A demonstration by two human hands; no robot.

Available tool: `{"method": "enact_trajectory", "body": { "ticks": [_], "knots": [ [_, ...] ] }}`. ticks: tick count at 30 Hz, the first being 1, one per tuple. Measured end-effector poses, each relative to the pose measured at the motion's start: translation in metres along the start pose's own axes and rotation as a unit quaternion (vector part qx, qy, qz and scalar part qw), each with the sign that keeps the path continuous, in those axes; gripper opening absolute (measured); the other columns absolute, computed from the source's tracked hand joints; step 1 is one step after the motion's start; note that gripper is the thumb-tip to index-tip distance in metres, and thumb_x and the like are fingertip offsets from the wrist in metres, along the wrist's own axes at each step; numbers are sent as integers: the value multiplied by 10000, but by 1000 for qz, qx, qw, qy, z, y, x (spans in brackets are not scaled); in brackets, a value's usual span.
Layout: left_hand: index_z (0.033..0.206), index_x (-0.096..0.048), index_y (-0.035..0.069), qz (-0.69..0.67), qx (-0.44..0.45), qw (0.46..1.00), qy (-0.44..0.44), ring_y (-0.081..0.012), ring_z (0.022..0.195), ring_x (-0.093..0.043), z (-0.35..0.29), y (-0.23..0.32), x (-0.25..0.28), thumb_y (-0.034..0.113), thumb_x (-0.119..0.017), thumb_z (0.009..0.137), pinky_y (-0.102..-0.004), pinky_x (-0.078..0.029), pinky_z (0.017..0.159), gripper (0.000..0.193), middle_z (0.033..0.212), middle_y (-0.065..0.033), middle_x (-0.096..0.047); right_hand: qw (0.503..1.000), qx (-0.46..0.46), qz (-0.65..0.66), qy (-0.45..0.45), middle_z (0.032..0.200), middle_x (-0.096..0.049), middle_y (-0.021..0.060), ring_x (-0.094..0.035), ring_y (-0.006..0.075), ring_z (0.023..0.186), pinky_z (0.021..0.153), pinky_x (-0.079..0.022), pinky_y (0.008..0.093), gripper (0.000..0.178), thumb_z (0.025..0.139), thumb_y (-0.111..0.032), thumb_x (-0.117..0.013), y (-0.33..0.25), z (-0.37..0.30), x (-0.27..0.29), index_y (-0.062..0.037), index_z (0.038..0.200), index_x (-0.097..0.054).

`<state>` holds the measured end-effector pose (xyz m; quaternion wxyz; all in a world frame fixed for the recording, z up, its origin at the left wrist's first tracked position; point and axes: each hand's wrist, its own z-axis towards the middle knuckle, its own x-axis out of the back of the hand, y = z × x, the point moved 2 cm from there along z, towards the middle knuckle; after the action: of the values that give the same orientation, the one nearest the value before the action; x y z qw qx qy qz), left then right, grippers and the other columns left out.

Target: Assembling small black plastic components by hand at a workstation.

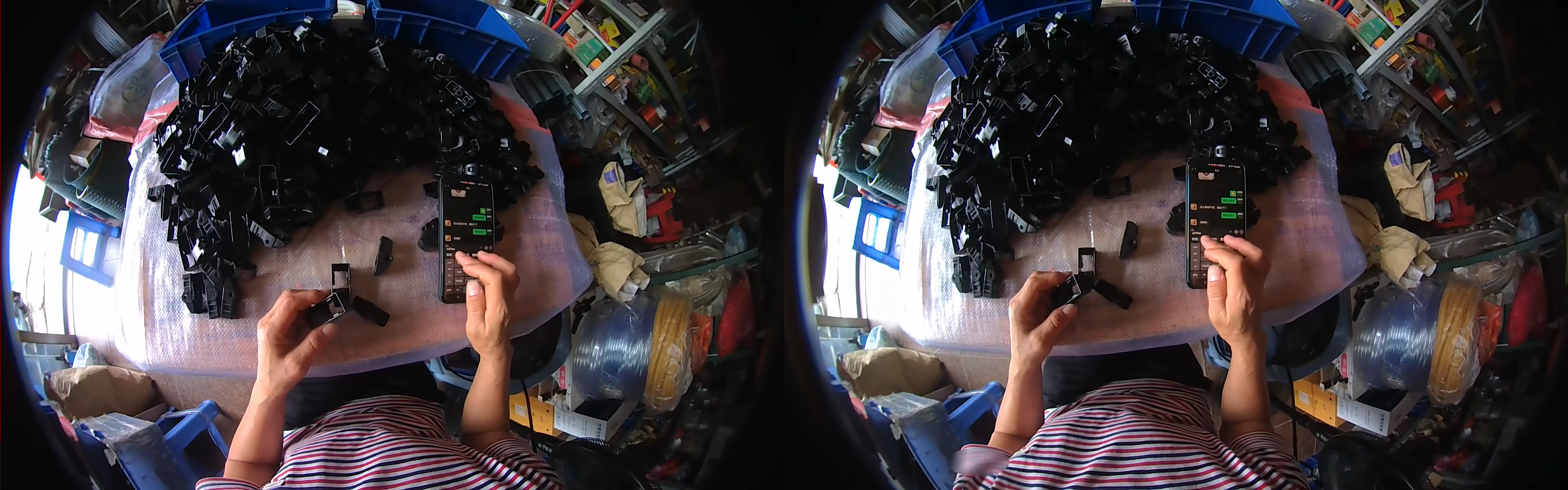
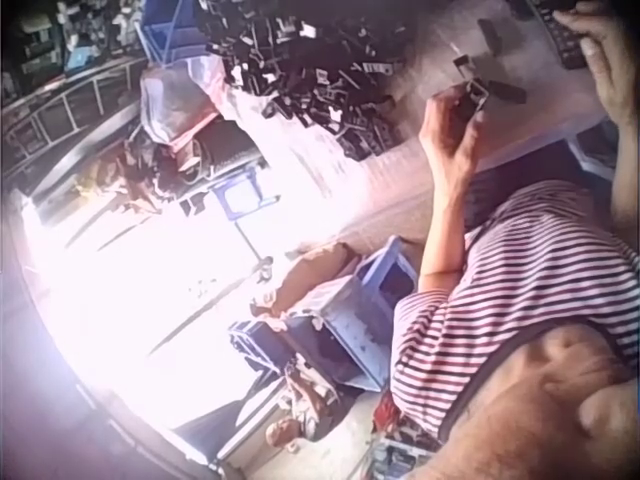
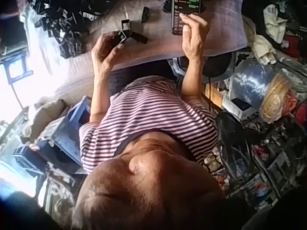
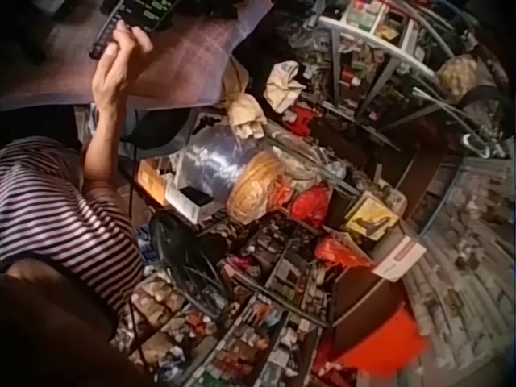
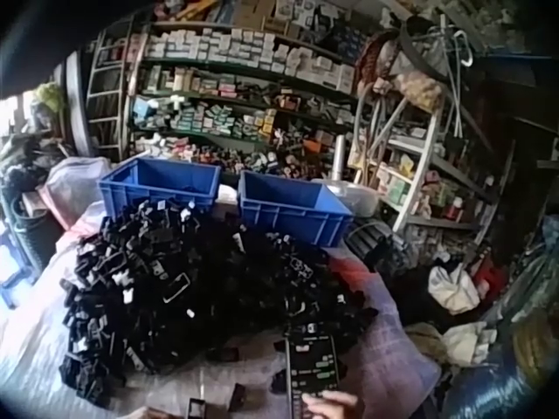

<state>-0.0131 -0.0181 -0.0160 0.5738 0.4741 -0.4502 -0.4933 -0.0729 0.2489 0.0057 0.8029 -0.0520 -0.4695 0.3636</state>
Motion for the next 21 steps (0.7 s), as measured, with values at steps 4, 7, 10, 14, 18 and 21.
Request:
{"method": "enact_trajectory", "body": {
  "ticks": [4,7,10,14,18,21],
  "knots": [
    [1063,-593,-57,-10,3,1000,-7,-192,921,-592,0,2,0,79,-715,754,-282,-445,838,359,1008,-129,-611,996,-39,17,84,1070,-641,89,-518,234,1036,944,-388,345,221,942,-111,-416,9,-3,9,-6,1033,-588],
    [1058,-594,-56,-81,23,996,26,-182,921,-580,-2,9,-6,71,-725,750,-279,-442,831,358,1004,-123,-597,988,-82,55,122,1079,-620,126,-537,236,1035,941,-396,338,203,936,-68,-404,22,-5,10,17,1043,-554],
    [1056,-584,-45,-93,19,995,40,-170,955,-550,-2,4,1,79,-739,749,-280,-417,861,366,1026,-100,-573,989,-85,31,115,1086,-615,123,-537,231,1037,941,-398,335,205,933,-59,-401,24,-1,10,19,1052,-548],
    [1057,-586,-49,-34,-44,998,33,-159,936,-533,1,3,3,45,-737,741,-264,-418,841,363,1012,-96,-559,987,-86,62,122,1076,-608,87,-508,228,1026,934,-383,343,211,914,-69,-447,26,-5,7,-19,1056,-595],
    [1055,-580,-47,-38,-41,998,36,-173,949,-536,0,6,1,32,-738,735,-268,-411,858,365,1032,-92,-552,986,-87,72,125,1070,-609,87,-508,228,1023,933,-384,343,206,918,-75,-452,26,-6,6,-17,1056,-595],
    [1045,-583,-38,-144,17,986,86,-183,972,-530,-2,6,-2,17,-735,724,-271,-401,876,359,1051,-96,-541,986,-81,71,128,1064,-616,89,-513,230,1018,929,-388,345,207,917,-70,-448,24,-5,7,-12,1048,-597]
  ]
}}
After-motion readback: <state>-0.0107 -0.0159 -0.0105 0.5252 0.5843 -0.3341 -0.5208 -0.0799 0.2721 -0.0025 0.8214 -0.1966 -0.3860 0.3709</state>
